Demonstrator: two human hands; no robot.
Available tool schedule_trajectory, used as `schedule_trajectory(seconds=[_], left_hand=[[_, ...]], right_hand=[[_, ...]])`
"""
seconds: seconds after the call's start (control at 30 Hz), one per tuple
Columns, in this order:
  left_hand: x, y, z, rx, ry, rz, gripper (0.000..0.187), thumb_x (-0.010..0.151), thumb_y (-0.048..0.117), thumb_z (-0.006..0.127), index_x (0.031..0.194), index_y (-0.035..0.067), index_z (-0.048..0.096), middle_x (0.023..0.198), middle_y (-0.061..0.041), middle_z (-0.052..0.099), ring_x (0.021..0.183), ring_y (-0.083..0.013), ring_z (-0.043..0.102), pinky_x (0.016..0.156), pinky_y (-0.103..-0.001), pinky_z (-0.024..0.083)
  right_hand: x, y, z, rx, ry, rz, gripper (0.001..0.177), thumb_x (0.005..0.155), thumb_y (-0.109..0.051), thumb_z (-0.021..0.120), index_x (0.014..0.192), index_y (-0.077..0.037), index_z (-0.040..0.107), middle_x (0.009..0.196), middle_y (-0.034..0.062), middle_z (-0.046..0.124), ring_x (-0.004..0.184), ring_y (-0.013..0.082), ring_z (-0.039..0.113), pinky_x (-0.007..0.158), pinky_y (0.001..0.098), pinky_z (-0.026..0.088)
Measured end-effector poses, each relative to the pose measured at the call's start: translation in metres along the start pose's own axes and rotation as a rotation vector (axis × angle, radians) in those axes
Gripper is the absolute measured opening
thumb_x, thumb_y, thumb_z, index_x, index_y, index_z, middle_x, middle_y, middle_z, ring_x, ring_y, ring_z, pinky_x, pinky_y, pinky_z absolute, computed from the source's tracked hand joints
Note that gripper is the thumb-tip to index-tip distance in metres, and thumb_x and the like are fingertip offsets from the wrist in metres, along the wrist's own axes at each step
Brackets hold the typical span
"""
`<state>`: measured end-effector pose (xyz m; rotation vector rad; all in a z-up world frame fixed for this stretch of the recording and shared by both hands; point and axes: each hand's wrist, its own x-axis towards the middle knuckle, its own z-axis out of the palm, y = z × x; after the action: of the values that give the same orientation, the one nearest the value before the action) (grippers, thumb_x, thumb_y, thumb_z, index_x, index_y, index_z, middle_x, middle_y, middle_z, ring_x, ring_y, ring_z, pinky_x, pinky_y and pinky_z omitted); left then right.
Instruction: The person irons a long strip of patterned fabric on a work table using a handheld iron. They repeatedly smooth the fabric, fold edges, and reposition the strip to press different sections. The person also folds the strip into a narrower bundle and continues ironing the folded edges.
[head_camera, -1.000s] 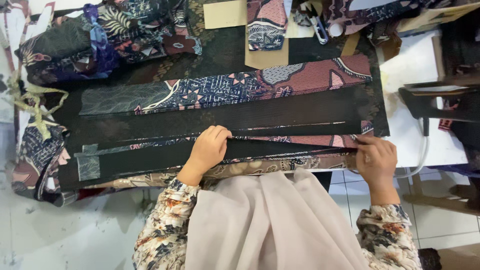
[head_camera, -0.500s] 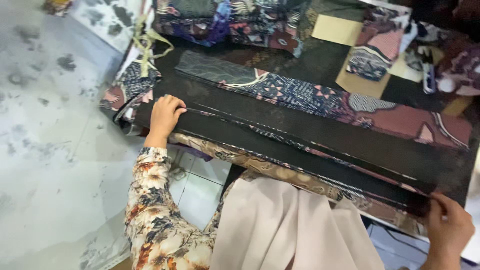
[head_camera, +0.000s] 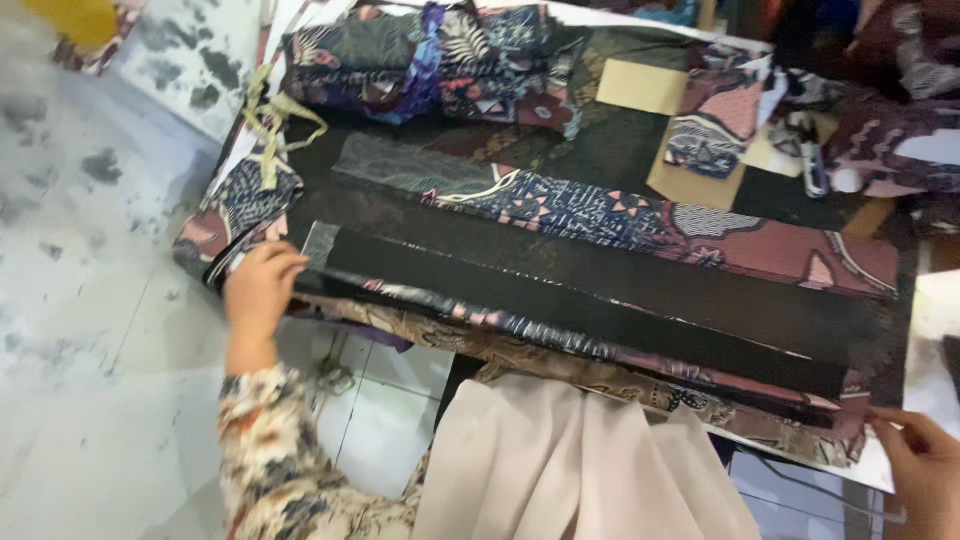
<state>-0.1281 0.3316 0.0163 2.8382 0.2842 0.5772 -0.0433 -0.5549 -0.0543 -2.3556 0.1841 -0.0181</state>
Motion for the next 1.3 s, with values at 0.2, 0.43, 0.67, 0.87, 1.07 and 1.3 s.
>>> schedule_trajectory(seconds=[0.2,0.43,0.67,0.87,1.07,1.3], left_hand=[[0.031,0.013,-0.028,-0.225,-0.039,-0.113,0.017,0.094,0.005,0.072,0.110,0.010,0.078,0.103,-0.010,0.074,0.091,-0.0251,0.072,0.082,-0.035,0.055],[0.154,0.034,0.048,-0.484,0.345,0.082,0.018,0.101,-0.003,0.065,0.114,0.001,0.076,0.109,-0.013,0.073,0.091,-0.0249,0.069,0.079,-0.033,0.054],[0.187,0.045,0.145,-0.542,0.604,-0.203,0.038,0.094,-0.002,0.075,0.131,0.004,0.068,0.117,-0.012,0.067,0.101,-0.0233,0.070,0.080,-0.031,0.058],[0.162,0.049,0.168,-0.375,0.585,-0.248,0.085,0.080,-0.012,0.070,0.158,0.006,0.043,0.137,-0.022,0.053,0.120,-0.0352,0.059,0.082,-0.036,0.056],[0.160,0.046,0.167,-0.297,0.534,-0.329,0.085,0.080,-0.016,0.067,0.158,0.008,0.042,0.141,-0.020,0.052,0.124,-0.0365,0.062,0.087,-0.038,0.055],[0.153,0.033,0.178,-0.119,0.519,-0.324,0.076,0.089,-0.020,0.067,0.155,0.007,0.041,0.148,-0.022,0.045,0.137,-0.0453,0.055,0.109,-0.049,0.052]], right_hand=[[0.044,-0.008,-0.025,0.133,0.181,-0.157,0.020,0.113,-0.013,0.068,0.103,0.003,0.063,0.089,0.0064,0.064,0.078,0.0101,0.056,0.071,0.0245,0.041],[0.154,-0.083,0.002,0.779,0.432,-0.233,0.013,0.118,-0.010,0.065,0.112,0.002,0.068,0.099,0.0102,0.077,0.077,0.0163,0.074,0.063,0.0237,0.052],[0.178,-0.129,0.058,0.543,0.590,-0.327,0.009,0.104,0.001,0.074,0.104,-0.004,0.067,0.099,-0.0015,0.066,0.089,0.0078,0.058,0.082,0.0236,0.048],[0.165,-0.114,0.081,-0.052,0.690,-0.186,0.009,0.090,-0.003,0.073,0.098,-0.004,0.073,0.092,0.0129,0.070,0.081,0.0267,0.068,0.077,0.0378,0.054],[0.161,-0.108,0.083,-0.064,0.659,-0.135,0.008,0.087,-0.004,0.073,0.095,-0.006,0.073,0.092,0.0125,0.070,0.076,0.0284,0.068,0.072,0.0390,0.054],[0.160,-0.097,0.086,-0.120,0.571,-0.065,0.008,0.083,-0.011,0.074,0.091,-0.009,0.074,0.088,0.0107,0.071,0.078,0.0271,0.070,0.072,0.0387,0.055]])
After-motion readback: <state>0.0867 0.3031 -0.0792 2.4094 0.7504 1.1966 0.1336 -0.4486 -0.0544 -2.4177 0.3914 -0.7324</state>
